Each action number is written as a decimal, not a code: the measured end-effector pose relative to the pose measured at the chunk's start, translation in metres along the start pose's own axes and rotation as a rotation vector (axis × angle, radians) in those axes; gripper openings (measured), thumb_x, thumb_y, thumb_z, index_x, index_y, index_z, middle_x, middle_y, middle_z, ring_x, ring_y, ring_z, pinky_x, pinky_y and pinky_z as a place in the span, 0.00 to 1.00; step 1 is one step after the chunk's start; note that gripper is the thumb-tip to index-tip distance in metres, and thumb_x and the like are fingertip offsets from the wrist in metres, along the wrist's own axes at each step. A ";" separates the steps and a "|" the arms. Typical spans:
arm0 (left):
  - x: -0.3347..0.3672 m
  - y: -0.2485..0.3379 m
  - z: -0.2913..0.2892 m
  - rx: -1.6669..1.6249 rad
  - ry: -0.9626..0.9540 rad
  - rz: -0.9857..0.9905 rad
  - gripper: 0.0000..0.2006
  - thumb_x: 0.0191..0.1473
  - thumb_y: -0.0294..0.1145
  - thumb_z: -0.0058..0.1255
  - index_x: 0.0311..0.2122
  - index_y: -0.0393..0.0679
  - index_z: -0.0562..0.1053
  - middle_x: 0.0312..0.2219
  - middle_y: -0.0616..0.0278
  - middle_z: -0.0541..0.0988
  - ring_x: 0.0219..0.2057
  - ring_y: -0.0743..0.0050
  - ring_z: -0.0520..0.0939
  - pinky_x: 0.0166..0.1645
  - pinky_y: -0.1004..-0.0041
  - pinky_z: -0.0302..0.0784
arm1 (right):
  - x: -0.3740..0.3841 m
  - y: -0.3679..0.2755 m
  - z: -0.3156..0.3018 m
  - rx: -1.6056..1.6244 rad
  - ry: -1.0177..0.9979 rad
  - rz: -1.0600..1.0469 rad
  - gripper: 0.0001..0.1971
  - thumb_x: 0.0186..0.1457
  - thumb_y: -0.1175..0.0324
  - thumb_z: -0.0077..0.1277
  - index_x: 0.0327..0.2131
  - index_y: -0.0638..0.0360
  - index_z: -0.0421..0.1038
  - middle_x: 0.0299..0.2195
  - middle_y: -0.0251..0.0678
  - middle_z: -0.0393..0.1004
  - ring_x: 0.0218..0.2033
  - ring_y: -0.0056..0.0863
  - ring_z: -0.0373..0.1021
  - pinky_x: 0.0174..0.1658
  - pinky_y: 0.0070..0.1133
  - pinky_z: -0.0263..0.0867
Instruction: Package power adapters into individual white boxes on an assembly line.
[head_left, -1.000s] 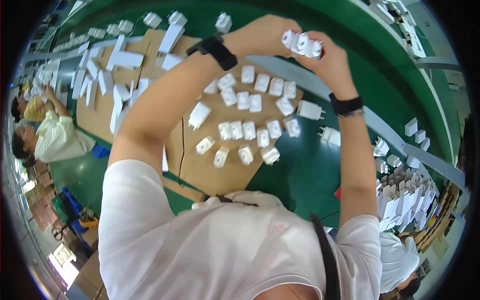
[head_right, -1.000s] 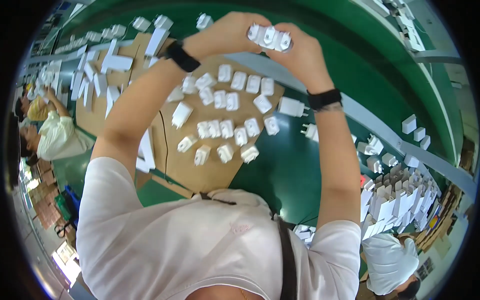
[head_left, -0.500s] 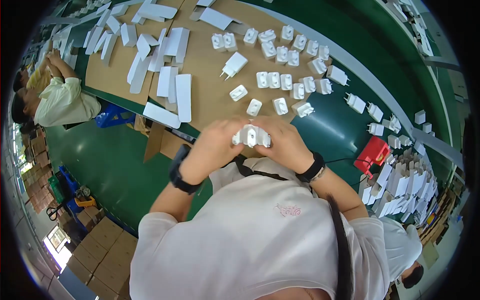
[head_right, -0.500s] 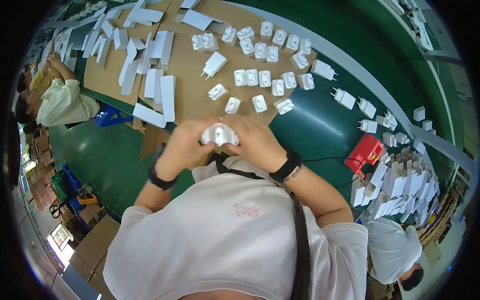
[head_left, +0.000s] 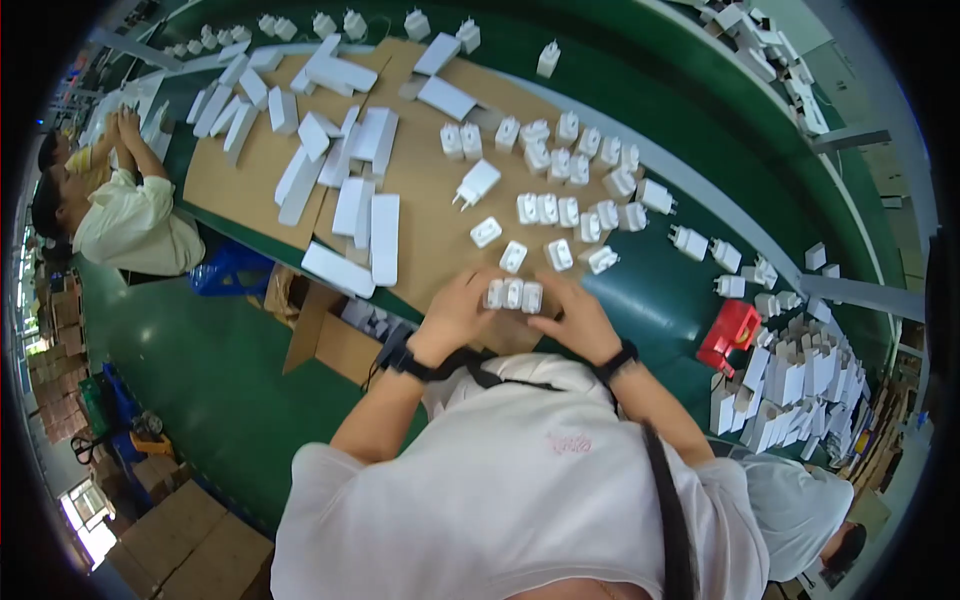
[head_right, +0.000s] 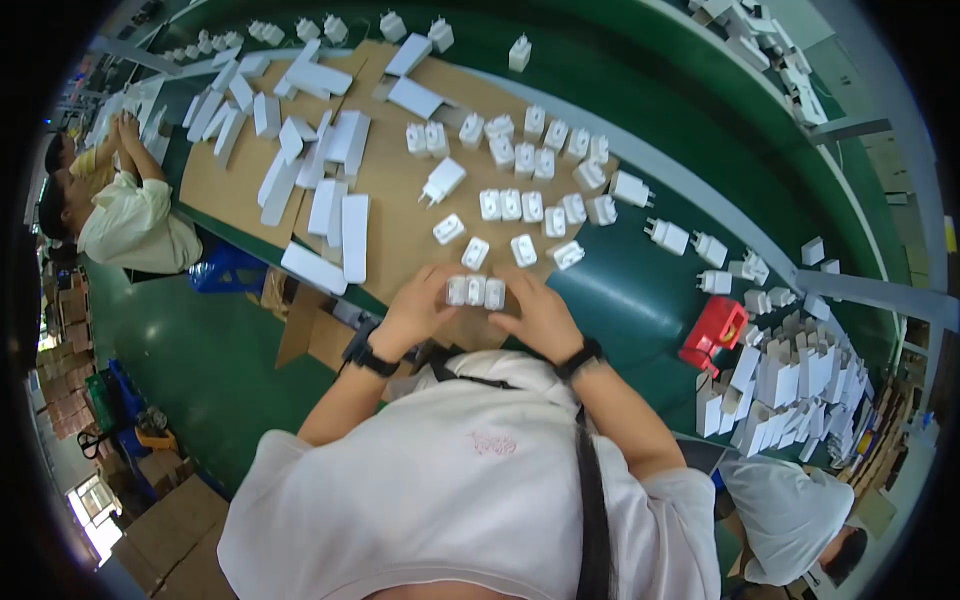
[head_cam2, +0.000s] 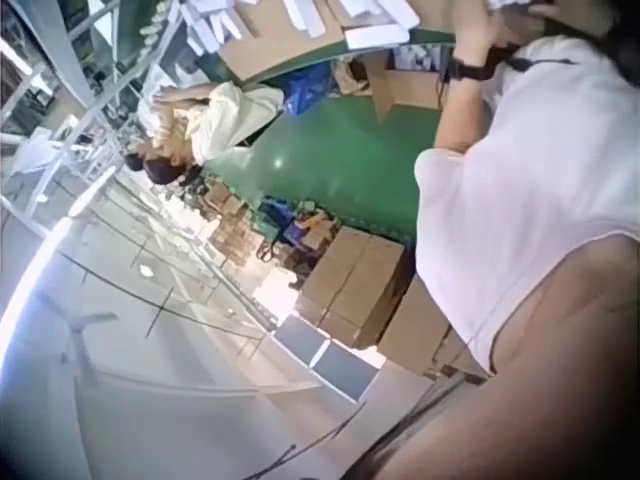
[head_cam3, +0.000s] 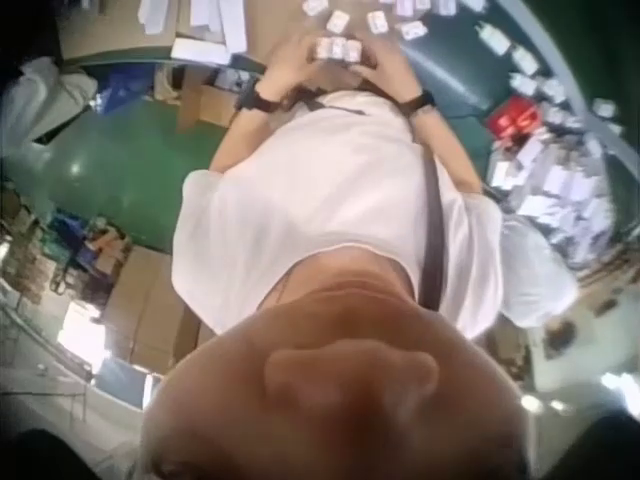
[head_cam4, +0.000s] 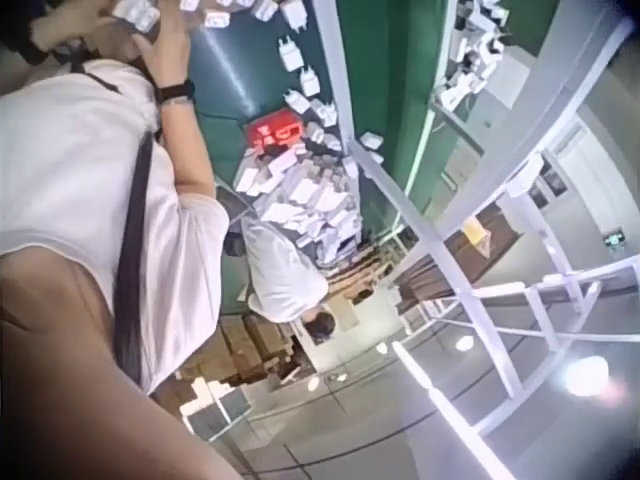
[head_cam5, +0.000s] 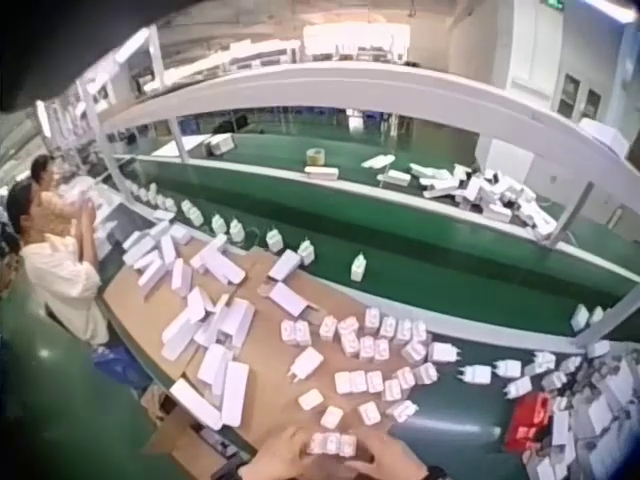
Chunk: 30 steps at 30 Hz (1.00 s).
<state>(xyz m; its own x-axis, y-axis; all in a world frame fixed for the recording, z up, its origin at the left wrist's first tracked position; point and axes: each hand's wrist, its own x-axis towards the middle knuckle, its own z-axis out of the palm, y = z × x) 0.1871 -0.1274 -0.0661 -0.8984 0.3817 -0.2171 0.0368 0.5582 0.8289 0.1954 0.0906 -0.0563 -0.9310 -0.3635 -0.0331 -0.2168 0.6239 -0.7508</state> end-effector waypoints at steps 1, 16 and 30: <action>-0.010 -0.007 -0.005 0.134 0.068 0.038 0.23 0.39 0.27 0.53 0.45 0.46 0.65 0.41 0.50 0.68 0.40 0.47 0.71 0.42 0.62 0.69 | -0.007 -0.010 -0.017 -0.031 -0.042 0.038 0.26 0.36 0.68 0.61 0.42 0.58 0.66 0.36 0.41 0.71 0.31 0.34 0.69 0.33 0.23 0.66; -0.007 0.180 -0.295 0.542 0.291 0.973 0.19 0.42 0.36 0.47 0.39 0.35 0.68 0.35 0.55 0.69 0.33 0.68 0.68 0.35 0.70 0.63 | 0.296 0.071 -0.237 -0.333 0.039 0.015 0.36 0.37 0.59 0.59 0.52 0.54 0.58 0.46 0.47 0.65 0.47 0.39 0.63 0.49 0.28 0.59; 0.177 0.089 -0.301 0.544 0.909 0.701 0.12 0.48 0.28 0.42 0.40 0.39 0.69 0.34 0.59 0.73 0.36 0.67 0.73 0.39 0.71 0.67 | 0.359 0.156 -0.161 -0.096 0.039 0.129 0.19 0.35 0.67 0.58 0.34 0.61 0.67 0.30 0.34 0.72 0.31 0.24 0.69 0.37 0.20 0.65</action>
<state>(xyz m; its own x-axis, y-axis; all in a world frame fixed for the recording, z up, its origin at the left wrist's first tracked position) -0.1001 -0.2322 0.1243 -0.5808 0.1961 0.7901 0.6047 0.7537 0.2575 -0.2196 0.1689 -0.0789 -0.9632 -0.2502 -0.0987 -0.1198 0.7277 -0.6754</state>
